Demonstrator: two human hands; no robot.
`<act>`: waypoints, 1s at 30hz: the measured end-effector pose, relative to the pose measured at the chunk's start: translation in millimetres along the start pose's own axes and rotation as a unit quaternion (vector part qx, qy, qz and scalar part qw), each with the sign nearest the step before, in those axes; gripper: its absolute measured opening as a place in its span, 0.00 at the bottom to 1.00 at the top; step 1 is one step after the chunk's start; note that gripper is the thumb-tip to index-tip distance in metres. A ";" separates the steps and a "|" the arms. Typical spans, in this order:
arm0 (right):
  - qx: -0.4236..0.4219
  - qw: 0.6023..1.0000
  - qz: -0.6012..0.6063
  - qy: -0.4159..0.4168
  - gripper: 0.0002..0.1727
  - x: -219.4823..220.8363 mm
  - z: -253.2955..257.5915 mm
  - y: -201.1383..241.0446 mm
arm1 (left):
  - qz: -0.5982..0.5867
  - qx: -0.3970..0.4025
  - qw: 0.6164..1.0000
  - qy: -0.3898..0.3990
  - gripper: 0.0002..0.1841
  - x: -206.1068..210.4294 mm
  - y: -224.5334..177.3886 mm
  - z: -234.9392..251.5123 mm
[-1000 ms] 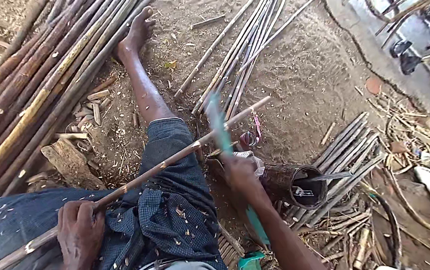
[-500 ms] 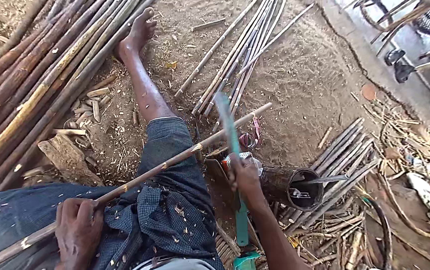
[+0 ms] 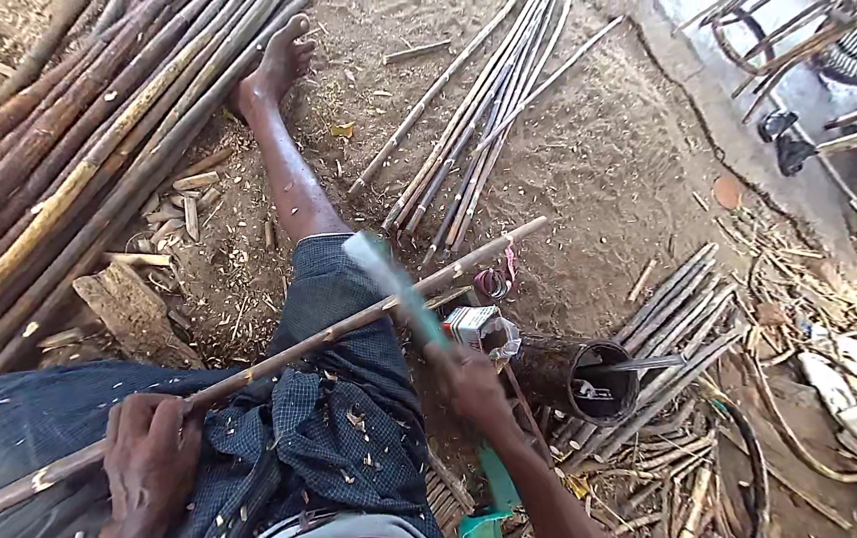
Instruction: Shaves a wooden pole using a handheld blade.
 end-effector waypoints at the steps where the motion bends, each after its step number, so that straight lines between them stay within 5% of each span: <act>1: 0.012 0.998 0.034 -0.049 0.32 -6.7 6.6 -4.2 | -0.001 -0.004 1.000 0.002 0.12 -0.1 0.3 -2.0; 6: -0.030 0.991 -0.104 0.077 0.30 23.3 -15.7 -0.7 | -0.013 -0.004 1.000 0.015 0.13 -2.3 1.4 4.2; 10: -0.002 0.997 0.008 -0.073 0.30 -0.8 2.0 -7.0 | -0.016 -0.011 0.999 0.025 0.12 -1.4 3.5 -1.1; 14: -0.036 0.991 -0.105 0.069 0.30 21.8 -21.4 1.4 | -0.023 -0.007 0.999 0.027 0.11 -2.1 3.6 3.3; 18: -0.006 0.997 0.028 -0.074 0.30 -3.9 -1.8 -3.1 | -0.019 -0.015 0.999 0.027 0.12 -1.9 3.7 -3.6; 22: -0.034 0.994 -0.085 0.065 0.29 17.6 -21.7 1.8 | -0.017 -0.009 1.000 0.019 0.11 -2.2 2.9 1.0; 26: 0.005 0.997 0.013 -0.070 0.30 -5.8 -5.6 -0.1 | -0.016 -0.013 1.000 0.016 0.11 -0.4 4.4 -6.0; 30: -0.033 0.986 -0.112 0.117 0.31 20.8 -28.5 6.1 | -0.015 -0.005 1.000 0.012 0.11 -2.3 4.4 -0.6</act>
Point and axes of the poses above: each hand's wrist, its own z-axis towards the middle knuckle, its own x-axis out of the palm, y = z × x, the point moved 3 cm from there along z, towards the middle knuckle, and after that the axes turned 3 degrees about -x, right-handed, at the moved point
